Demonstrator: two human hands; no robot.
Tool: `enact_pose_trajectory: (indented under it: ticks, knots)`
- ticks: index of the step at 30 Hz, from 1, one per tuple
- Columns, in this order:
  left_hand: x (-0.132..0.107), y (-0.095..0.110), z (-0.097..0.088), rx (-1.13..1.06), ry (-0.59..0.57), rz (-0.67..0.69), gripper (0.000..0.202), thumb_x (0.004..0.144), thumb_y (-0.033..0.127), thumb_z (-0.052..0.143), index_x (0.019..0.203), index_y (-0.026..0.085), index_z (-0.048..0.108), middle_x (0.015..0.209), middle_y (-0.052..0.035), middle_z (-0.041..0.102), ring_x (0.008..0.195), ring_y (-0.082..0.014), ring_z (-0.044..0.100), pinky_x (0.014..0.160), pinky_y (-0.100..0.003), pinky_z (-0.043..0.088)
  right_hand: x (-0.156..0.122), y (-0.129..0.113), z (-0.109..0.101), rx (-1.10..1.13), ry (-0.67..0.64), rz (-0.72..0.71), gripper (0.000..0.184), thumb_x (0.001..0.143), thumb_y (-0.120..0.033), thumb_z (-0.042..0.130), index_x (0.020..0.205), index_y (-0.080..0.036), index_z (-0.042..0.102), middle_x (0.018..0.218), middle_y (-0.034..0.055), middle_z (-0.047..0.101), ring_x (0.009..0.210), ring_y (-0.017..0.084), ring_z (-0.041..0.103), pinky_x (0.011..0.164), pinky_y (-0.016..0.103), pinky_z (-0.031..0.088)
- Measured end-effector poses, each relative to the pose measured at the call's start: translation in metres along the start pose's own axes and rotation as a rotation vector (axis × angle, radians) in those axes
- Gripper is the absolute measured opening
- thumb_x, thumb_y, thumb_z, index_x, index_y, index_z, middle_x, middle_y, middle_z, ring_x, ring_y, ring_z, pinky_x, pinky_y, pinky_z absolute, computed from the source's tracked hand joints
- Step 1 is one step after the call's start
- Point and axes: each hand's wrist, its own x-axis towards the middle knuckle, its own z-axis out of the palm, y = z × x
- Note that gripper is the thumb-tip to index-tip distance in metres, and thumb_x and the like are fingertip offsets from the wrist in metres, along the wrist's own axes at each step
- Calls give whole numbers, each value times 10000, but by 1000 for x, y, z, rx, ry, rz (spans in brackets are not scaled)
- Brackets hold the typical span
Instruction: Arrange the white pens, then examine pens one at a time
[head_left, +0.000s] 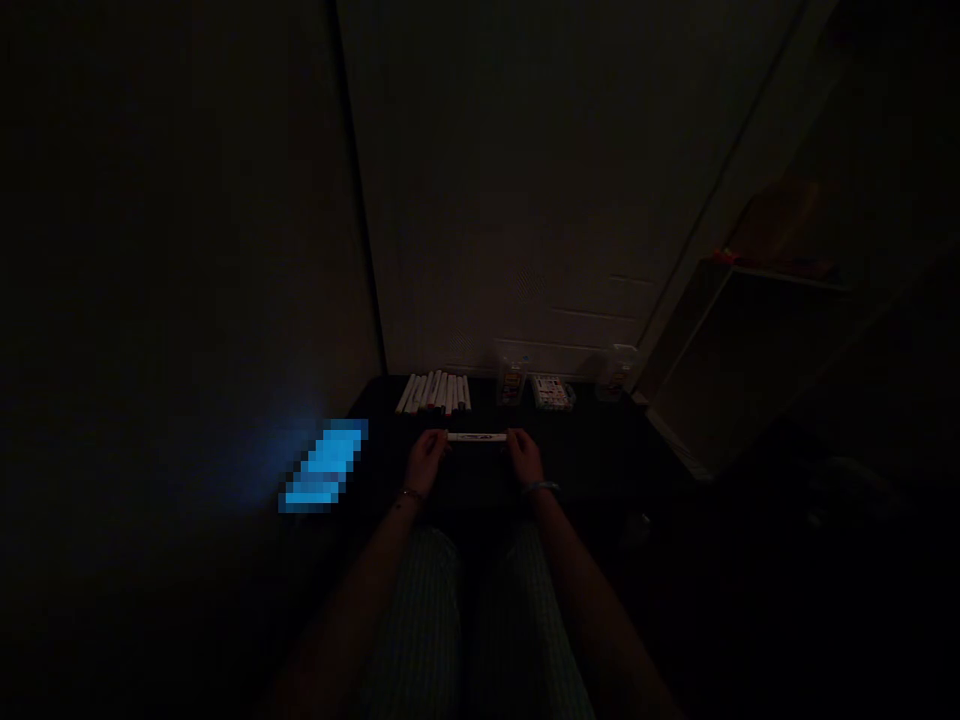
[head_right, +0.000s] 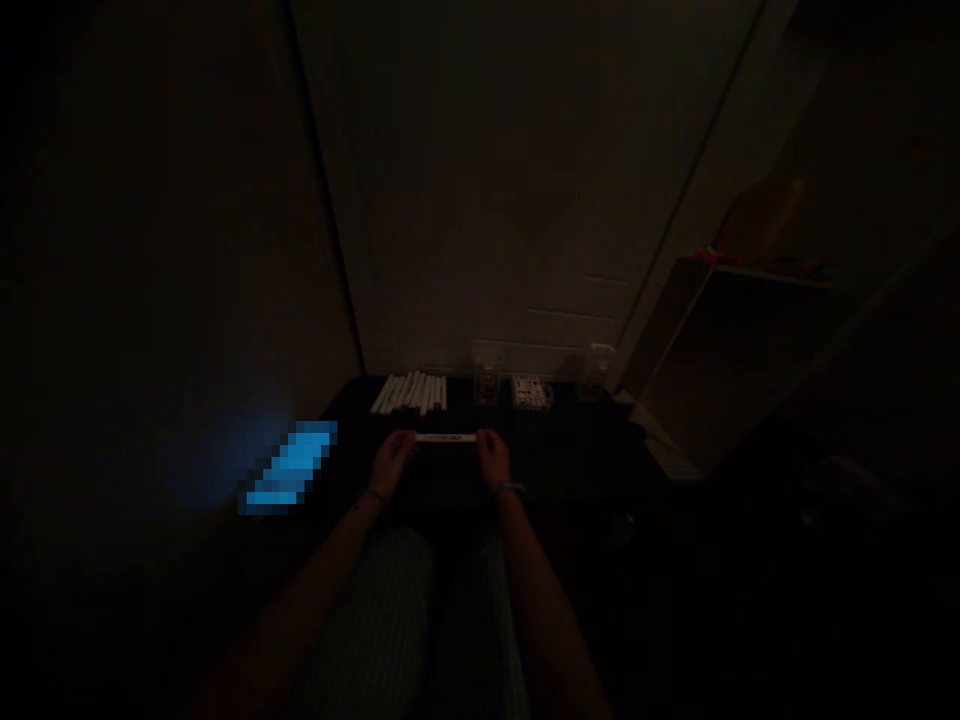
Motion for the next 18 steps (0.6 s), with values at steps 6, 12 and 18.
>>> enact_pose_trajectory:
  ticks: [6, 12, 18]
  knots:
    - [-2, 4, 2, -24, 11, -14, 472, 624, 595, 555, 828, 169, 566, 666, -6, 580, 616, -117, 523, 570, -223, 394, -1, -3, -1, 3, -7, -10, 365, 805, -497, 384, 821, -189, 578, 663, -1, 561, 644, 130, 503, 596, 212, 388]
    - [-2, 6, 1, -30, 5, 0, 446, 630, 569, 568, 833, 172, 567, 652, 1, 578, 592, -107, 514, 564, -222, 391, -1, -3, -1, 19, -6, -22, 354, 804, -490, 389, 850, -195, 580, 702, 0, 587, 658, 133, 516, 621, 220, 398]
    - [-2, 4, 0, -44, -1, -7, 451, 639, 565, 560, 861, 173, 562, 684, -6, 586, 615, -113, 522, 560, -222, 389, 0, -1, 0, 51, -8, -57, 327, 804, -458, 399, 875, -200, 588, 788, 2, 601, 733, 137, 534, 680, 227, 404]
